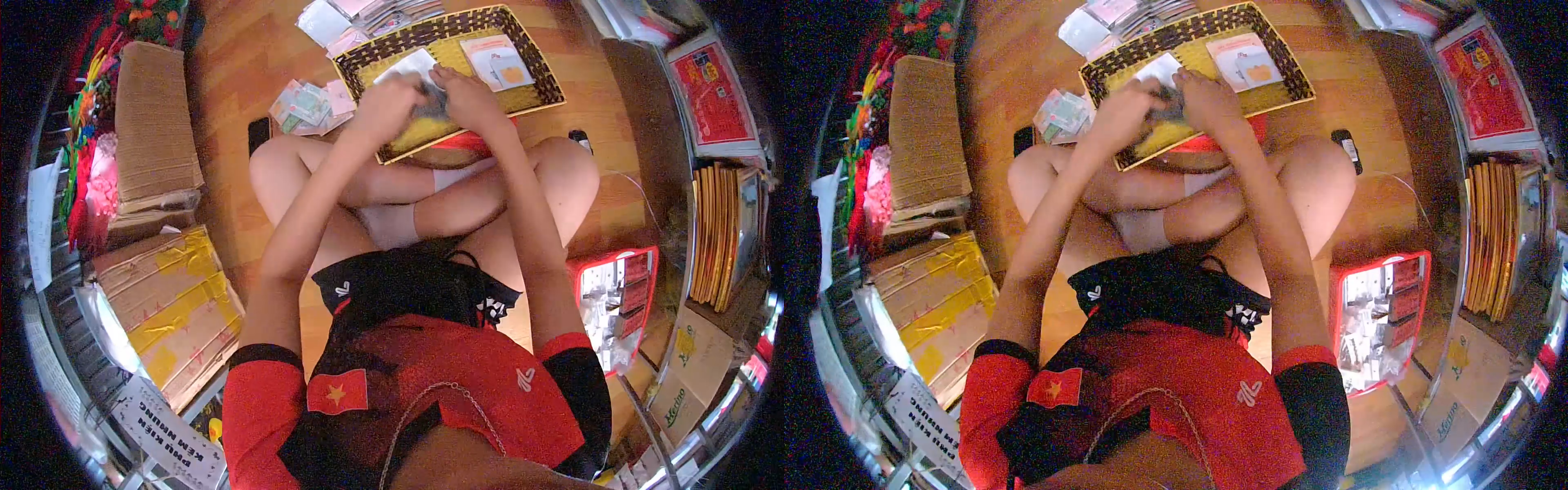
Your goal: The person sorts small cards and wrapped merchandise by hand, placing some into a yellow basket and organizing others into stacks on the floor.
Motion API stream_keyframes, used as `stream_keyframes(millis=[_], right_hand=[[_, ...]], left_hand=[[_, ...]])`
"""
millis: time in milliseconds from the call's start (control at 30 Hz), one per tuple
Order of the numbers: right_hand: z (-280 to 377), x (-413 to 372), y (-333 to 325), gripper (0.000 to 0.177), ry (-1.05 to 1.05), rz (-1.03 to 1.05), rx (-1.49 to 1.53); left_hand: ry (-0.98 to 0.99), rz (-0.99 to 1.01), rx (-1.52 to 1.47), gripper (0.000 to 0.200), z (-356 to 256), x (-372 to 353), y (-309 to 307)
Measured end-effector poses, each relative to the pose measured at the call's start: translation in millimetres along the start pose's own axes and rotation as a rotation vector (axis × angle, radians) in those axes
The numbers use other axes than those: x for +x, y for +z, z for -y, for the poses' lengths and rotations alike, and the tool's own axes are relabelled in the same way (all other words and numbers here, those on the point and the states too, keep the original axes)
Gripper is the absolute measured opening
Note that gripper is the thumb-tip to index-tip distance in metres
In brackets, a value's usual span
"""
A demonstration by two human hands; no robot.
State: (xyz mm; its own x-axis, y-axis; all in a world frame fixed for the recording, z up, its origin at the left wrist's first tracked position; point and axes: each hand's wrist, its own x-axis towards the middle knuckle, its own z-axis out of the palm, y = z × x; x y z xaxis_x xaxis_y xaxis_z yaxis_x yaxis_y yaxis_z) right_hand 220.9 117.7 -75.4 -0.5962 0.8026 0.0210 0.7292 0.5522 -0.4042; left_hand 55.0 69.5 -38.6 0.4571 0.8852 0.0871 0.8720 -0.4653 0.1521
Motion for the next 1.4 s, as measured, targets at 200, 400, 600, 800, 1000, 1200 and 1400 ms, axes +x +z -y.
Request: stream_keyframes(millis=[200,400,600,800,1000,1200,1400], right_hand=[[5,-5,-11,0.052,0.026,0.04,-0.002],[3,3,-10,0.047,0.07,0.104,-0.009],[-1,3,0,0.046,0.106,0.08,-0.036],[-1,-2,6,0.048,-0.004,-0.156,0.005],[2,8,-8,0.047,0.134,0.142,-0.046],[-7,5,2,0.044,0.039,-0.018,0.03],[-3,7,-5,0.041,0.124,0.059,0.012]], left_hand=[[-0.201,-0.098,-0.055,0.027,10,5,2],[-0.318,-0.141,0.072,0.022,9,16,13],[-0.332,-0.029,0.069,0.02,4,9,8],[-0.482,-0.094,0.04,0.032,10,24,12],[-0.317,0.036,-0.059,0.033,-11,-5,5],[-0.428,-0.054,0.122,0.03,27,24,17],[-0.276,0.002,0.12,0.023,-25,-6,12]])
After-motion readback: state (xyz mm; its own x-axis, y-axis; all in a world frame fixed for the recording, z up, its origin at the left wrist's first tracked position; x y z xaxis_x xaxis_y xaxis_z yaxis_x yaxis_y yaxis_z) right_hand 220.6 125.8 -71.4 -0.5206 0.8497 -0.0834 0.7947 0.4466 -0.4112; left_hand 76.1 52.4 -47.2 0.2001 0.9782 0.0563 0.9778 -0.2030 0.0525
